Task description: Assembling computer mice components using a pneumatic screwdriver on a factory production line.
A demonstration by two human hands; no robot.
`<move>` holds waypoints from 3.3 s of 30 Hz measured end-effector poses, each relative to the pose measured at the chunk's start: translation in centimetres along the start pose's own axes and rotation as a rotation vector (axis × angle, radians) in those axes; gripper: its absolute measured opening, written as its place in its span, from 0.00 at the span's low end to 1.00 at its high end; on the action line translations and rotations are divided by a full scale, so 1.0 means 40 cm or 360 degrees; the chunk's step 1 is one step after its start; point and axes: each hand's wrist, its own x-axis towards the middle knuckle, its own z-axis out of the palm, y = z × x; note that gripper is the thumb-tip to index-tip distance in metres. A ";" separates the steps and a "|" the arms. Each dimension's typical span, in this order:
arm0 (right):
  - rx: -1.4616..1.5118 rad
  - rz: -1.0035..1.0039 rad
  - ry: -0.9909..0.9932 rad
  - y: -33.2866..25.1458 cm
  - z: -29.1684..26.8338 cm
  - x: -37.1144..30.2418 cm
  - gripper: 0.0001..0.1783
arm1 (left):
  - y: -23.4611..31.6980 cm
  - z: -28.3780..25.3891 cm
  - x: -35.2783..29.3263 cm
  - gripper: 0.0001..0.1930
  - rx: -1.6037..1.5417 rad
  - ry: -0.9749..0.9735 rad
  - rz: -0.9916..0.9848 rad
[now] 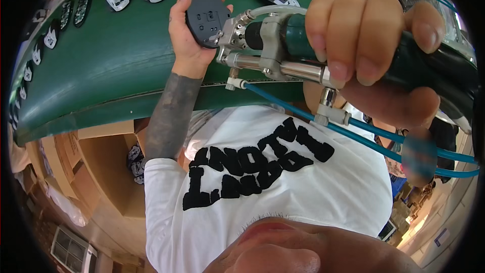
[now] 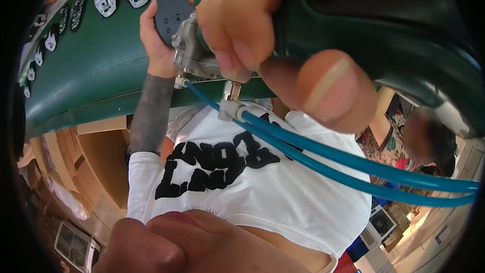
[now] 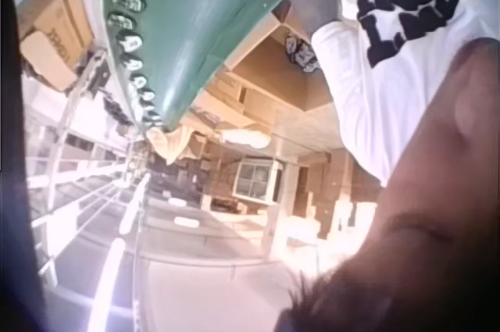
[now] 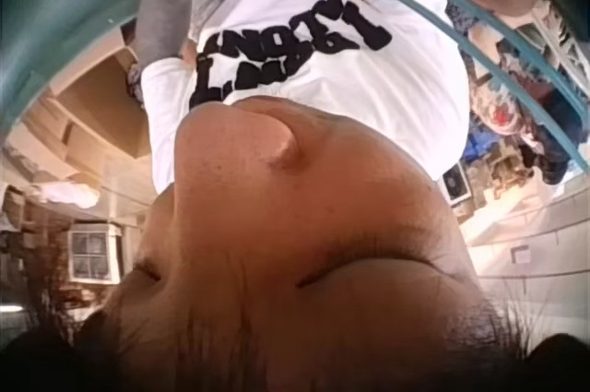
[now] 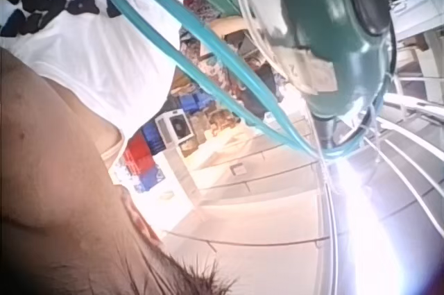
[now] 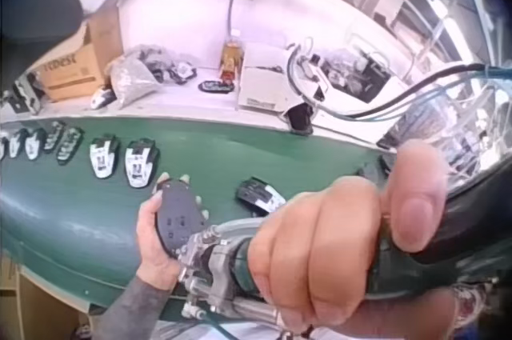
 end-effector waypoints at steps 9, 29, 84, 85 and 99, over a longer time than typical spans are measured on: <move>0.0029 -0.0144 0.0324 -0.149 -0.059 -0.032 0.27 | 0.112 -0.004 0.166 0.37 0.3302 0.0186 0.1702; -0.0157 -0.0202 0.0299 -0.102 -0.086 -0.036 0.31 | 0.040 0.012 -0.025 0.27 -0.0177 -0.0274 -0.0252; 0.0025 -0.0236 0.0330 -0.104 -0.018 -0.010 0.29 | 0.084 -0.016 -0.023 0.23 0.0085 -0.0043 -0.0028; 0.0045 -0.0237 0.0318 -0.093 -0.001 -0.007 0.29 | 0.094 -0.022 -0.021 0.21 -0.0045 -0.0109 -0.0002; -0.0071 -0.0075 0.0052 0.018 0.031 0.039 0.30 | 0.110 -0.046 -0.024 0.24 -0.0238 -0.0307 0.0086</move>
